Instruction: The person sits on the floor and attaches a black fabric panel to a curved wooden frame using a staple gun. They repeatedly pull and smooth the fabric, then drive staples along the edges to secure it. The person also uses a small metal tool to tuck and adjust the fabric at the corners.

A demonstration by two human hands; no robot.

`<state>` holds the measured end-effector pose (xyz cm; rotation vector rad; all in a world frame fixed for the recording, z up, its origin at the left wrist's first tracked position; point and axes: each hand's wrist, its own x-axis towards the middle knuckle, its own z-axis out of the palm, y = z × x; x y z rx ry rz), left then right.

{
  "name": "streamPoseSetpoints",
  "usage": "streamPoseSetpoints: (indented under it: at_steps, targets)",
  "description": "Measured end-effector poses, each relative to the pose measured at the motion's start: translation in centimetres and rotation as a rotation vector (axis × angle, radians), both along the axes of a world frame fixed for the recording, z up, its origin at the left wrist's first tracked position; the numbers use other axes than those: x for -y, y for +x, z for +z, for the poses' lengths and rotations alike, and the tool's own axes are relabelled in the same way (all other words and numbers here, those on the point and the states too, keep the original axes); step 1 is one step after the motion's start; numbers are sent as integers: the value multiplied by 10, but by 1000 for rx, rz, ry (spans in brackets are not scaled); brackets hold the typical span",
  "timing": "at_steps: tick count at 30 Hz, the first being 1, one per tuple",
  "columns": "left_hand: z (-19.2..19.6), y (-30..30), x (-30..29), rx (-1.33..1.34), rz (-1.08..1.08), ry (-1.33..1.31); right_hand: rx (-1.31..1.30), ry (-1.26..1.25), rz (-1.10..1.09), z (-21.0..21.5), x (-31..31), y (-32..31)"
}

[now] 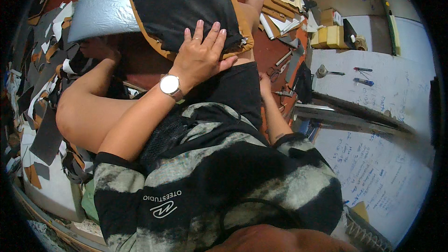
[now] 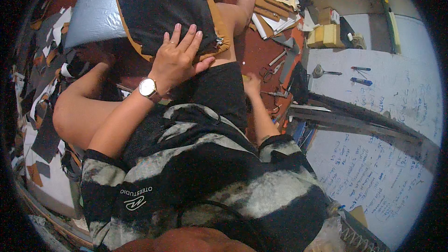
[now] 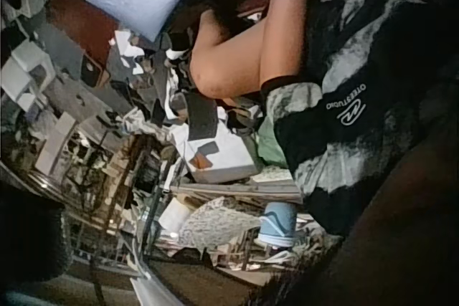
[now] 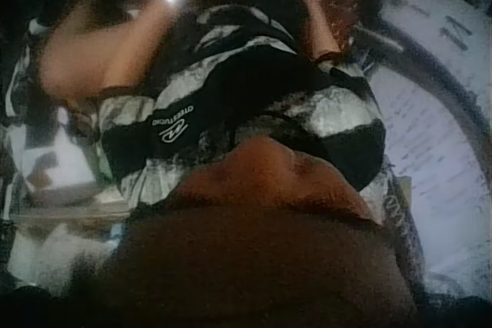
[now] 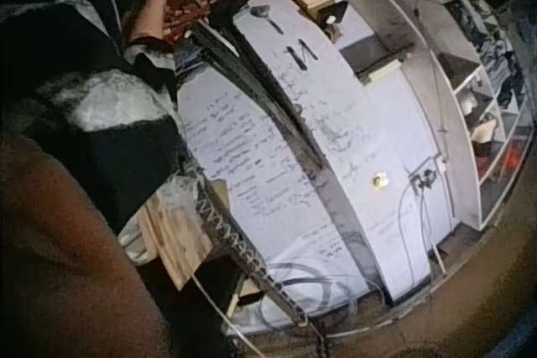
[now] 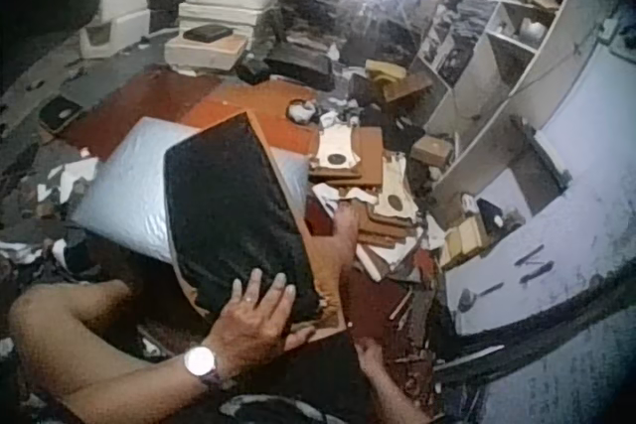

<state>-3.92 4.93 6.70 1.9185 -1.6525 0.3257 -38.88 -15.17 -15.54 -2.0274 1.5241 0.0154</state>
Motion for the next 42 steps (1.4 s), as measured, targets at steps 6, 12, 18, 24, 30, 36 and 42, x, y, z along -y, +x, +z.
streamPoseSetpoints:
  at_steps: [6,12,18,24,30,36,42]
  targets:
    - [7,1,-9,-12,-17,31,-387,133,89,-72,-68,-46]
    - [10,-2,-1,21,13,61,-365,61,-2,-71,-75,-33]
    - [15,-6,4,-12,39,69,-130,-72,-76,-51,-52,-11]
    - [13,-4,-2,17,32,83,799,284,-25,190,-35,117]
    - [20,3,-4,27,-2,113,689,4,585,281,-51,170]
    - [50,17,18,-61,-25,45,905,316,289,271,-17,184]
    - [57,31,68,-196,3,-6,1152,347,220,236,4,197]
